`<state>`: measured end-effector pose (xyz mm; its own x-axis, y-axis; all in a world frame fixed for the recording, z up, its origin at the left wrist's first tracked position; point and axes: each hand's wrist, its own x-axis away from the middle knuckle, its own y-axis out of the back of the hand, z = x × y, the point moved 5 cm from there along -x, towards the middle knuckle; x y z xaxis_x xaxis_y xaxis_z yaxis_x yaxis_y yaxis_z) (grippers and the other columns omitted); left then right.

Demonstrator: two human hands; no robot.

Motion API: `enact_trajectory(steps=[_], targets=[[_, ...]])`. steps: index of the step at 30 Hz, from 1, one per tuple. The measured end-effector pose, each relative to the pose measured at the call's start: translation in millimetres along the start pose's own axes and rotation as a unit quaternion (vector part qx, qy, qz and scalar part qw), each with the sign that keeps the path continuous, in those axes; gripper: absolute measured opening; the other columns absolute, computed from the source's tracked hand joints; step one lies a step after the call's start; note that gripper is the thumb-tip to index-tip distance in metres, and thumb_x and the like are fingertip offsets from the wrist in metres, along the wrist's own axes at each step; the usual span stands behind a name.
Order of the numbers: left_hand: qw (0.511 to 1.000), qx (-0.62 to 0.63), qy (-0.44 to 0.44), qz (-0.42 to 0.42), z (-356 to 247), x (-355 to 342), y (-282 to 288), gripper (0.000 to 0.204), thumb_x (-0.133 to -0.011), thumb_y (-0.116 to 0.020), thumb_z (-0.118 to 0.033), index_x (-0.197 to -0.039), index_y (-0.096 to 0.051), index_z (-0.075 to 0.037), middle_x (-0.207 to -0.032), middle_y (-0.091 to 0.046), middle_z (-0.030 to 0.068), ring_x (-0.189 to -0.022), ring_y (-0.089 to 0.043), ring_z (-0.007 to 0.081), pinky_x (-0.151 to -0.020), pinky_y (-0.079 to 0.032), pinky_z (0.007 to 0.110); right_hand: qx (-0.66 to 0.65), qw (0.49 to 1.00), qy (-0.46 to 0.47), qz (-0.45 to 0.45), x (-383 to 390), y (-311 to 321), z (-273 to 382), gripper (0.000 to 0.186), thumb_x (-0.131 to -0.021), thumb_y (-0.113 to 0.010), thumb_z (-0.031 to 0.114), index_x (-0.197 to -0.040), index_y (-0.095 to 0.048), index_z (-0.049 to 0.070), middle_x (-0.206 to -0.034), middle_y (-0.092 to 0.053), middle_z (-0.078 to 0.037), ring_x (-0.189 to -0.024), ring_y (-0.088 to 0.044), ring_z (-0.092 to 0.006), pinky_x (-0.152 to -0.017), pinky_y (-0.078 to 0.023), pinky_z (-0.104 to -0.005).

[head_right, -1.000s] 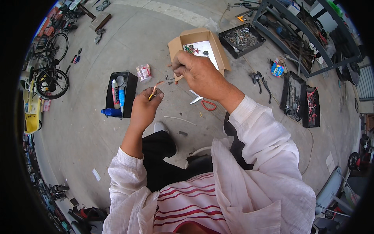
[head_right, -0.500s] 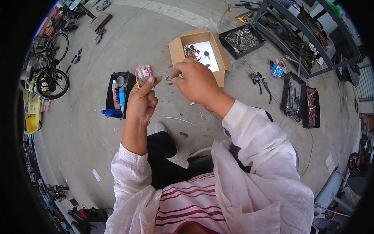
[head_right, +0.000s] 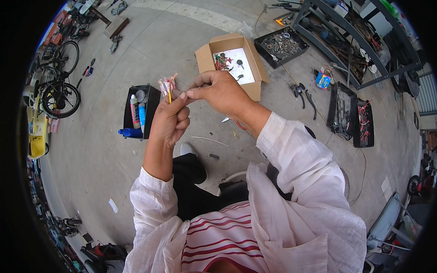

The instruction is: The person strips insulation from a yellow wire using red-handled scissors, then twists the exposed strands with their fingers. They repeatedly pick up and set down small components from a cardboard box while continuing to twist and prepare the wire ends.

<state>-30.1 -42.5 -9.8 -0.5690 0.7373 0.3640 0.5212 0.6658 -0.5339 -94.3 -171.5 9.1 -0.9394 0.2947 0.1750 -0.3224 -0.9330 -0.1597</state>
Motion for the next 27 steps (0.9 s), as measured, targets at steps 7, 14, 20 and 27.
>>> enact_trajectory(steps=[7, 14, 20, 27], targets=[[0.989, 0.067, -0.08, -0.108, -13, -8, 21, 0.01, -0.095, -0.051, -0.012, -0.103, -0.051, -0.005, -0.109, -0.063, 0.0161, -0.047, -0.033, 0.0012, -0.036, -0.03, 0.015, -0.272, 0.949, -0.103, 0.119, -6, 5, -9, 0.012, -0.082, -0.069, 0.012, -0.09, -0.065, 0.003, -0.072, -0.058, 0.001, -0.054, -0.039, -0.003, -0.044, -0.03, -0.0173], [0.987, 0.034, -0.13, -0.084, -49, 1, 32, 0.019, -0.094, -0.054, -0.014, -0.108, -0.051, -0.002, -0.112, -0.06, 0.0226, -0.052, -0.048, 0.0048, -0.043, -0.044, 0.017, -0.031, 0.999, -0.034, 0.023, -3, 15, 3, 0.016, -0.078, -0.072, 0.012, -0.09, -0.068, 0.001, -0.084, -0.065, -0.004, -0.066, -0.055, -0.0071, -0.054, -0.041, -0.0206], [0.996, -0.015, -0.091, -0.022, -39, 9, 6, 0.015, -0.093, -0.056, -0.014, -0.103, -0.052, -0.004, -0.115, -0.06, 0.0205, -0.051, -0.042, 0.001, -0.04, -0.037, 0.013, 0.082, 0.996, 0.016, 0.027, -2, 3, 3, 0.018, -0.077, -0.072, 0.011, -0.089, -0.07, -0.001, -0.086, -0.068, -0.007, -0.078, -0.062, -0.0141, -0.073, -0.049, -0.0261], [0.999, 0.031, 0.008, 0.017, -12, 0, 11, 0.028, -0.095, -0.05, -0.012, -0.117, -0.048, 0.005, -0.099, -0.064, 0.0164, -0.066, -0.066, 0.0141, -0.046, -0.053, 0.021, 0.018, 0.998, 0.034, 0.046, -8, -6, -3, 0.018, -0.077, -0.071, 0.011, -0.09, -0.07, -0.001, -0.084, -0.067, -0.007, -0.082, -0.061, -0.014, -0.078, -0.047, -0.0258]])
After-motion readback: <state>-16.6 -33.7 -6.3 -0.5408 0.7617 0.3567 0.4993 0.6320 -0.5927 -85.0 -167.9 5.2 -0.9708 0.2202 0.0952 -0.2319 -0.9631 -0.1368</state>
